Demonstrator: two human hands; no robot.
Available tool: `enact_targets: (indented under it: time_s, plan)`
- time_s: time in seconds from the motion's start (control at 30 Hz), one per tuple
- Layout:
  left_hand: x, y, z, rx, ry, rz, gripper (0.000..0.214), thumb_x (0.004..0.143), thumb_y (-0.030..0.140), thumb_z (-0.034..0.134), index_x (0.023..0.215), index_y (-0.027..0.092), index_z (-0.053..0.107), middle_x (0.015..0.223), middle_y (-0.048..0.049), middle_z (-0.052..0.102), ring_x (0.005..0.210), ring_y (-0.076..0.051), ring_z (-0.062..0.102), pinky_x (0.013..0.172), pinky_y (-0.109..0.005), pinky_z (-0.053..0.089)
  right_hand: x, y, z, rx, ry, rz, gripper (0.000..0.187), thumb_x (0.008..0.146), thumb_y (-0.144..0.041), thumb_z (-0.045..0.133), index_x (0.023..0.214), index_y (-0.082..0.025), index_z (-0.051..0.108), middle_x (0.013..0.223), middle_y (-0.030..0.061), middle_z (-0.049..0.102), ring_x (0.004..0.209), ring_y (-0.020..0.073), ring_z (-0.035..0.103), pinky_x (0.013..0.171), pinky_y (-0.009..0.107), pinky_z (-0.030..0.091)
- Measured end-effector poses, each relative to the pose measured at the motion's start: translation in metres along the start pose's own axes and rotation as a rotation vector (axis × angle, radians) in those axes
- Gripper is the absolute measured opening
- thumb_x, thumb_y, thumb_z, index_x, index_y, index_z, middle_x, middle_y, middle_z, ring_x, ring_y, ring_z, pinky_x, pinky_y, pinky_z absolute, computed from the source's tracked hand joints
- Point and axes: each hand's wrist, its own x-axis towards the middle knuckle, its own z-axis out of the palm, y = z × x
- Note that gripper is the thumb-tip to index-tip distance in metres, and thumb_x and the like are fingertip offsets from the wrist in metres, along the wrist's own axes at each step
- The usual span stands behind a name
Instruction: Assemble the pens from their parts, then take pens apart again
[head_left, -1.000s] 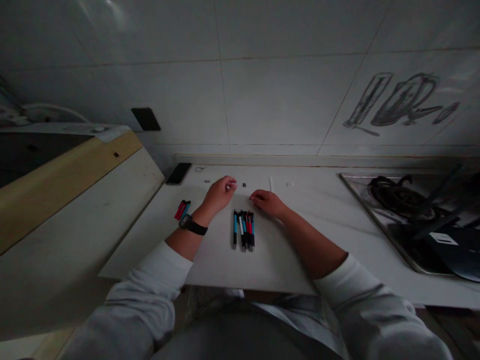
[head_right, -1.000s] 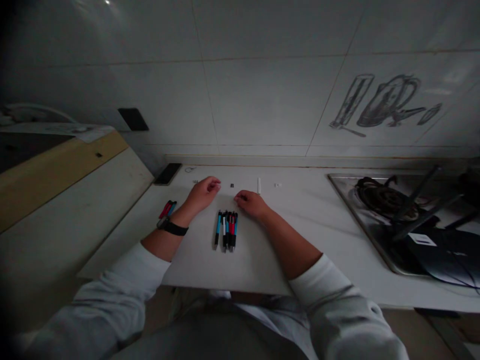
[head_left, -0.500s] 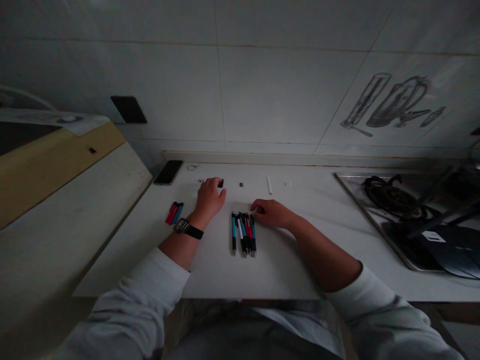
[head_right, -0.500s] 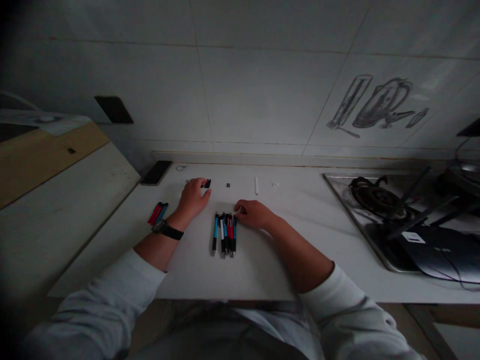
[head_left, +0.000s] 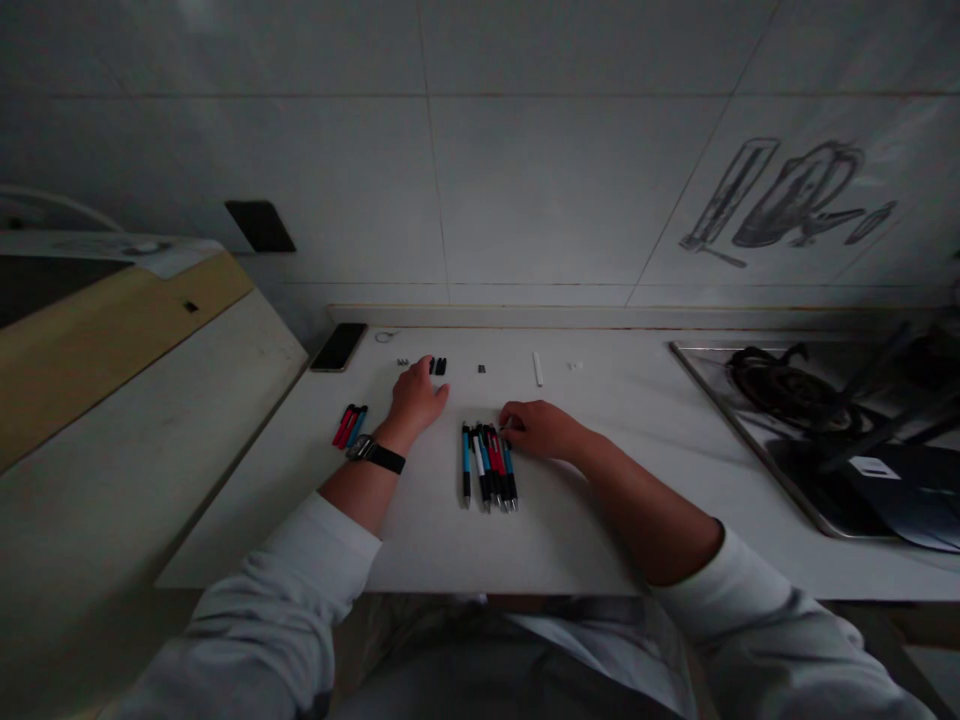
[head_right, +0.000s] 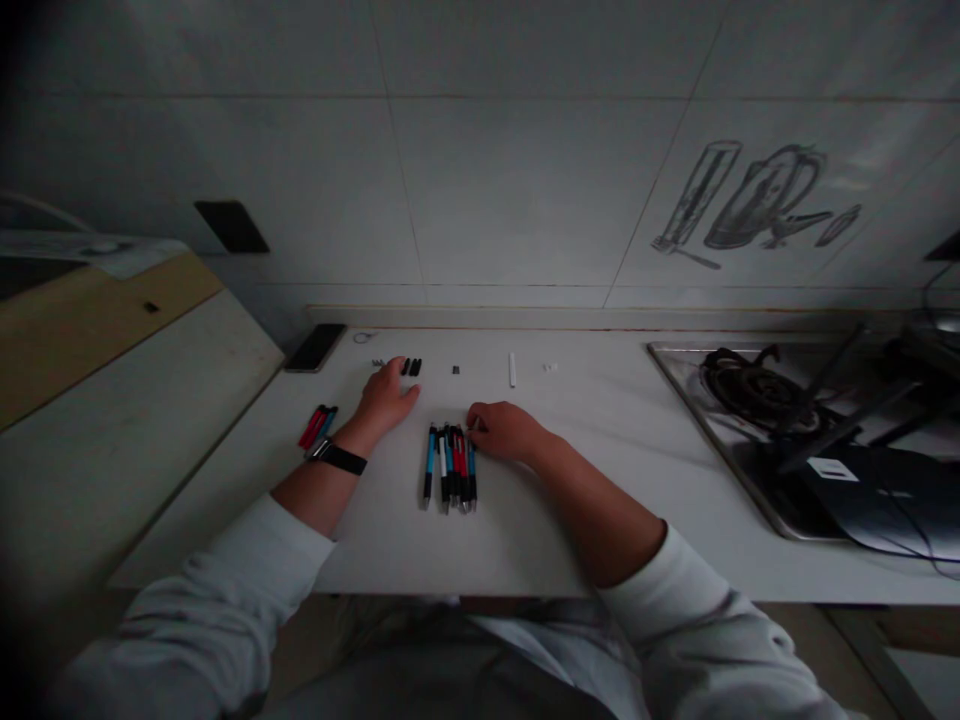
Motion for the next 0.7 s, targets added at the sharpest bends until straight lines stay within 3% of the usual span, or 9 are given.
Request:
enact_targets:
  time_s: [0.3, 0.7]
  plan:
    - [0.0035, -0.0059, 0.0067, -0.052, -0.002, -0.001, 0.064, 0.089, 0.03, 0.066, 0.146, 0.013, 0.045, 0.14, -0.0205, 0.061, 0.132, -0.033, 0.058, 0.114, -0.045, 0.044, -0.0011, -0.0015, -0.0003, -0.052, -0.007, 0.0, 0.026, 0.089, -0.018, 0.056, 0.111, -0.022, 0.069, 0.094, 0.0044, 0.076, 0.083, 0.0171, 0.066, 0.074, 0.025, 0.042]
    - [0.0033, -0.004, 0.004, -0.051, 0.004, 0.016, 0.065, 0.089, 0.029, 0.066, 0.146, 0.008, 0.045, 0.143, -0.0225, 0.059, 0.133, -0.033, 0.057, 0.115, -0.044, 0.043, -0.0012, -0.0071, 0.0033, -0.13, 0.006, 0.079, 0.02, 0.089, -0.027, 0.059, 0.107, -0.023, 0.067, 0.099, 0.0055, 0.076, 0.088, 0.0192, 0.067, 0.07, 0.026, 0.04]
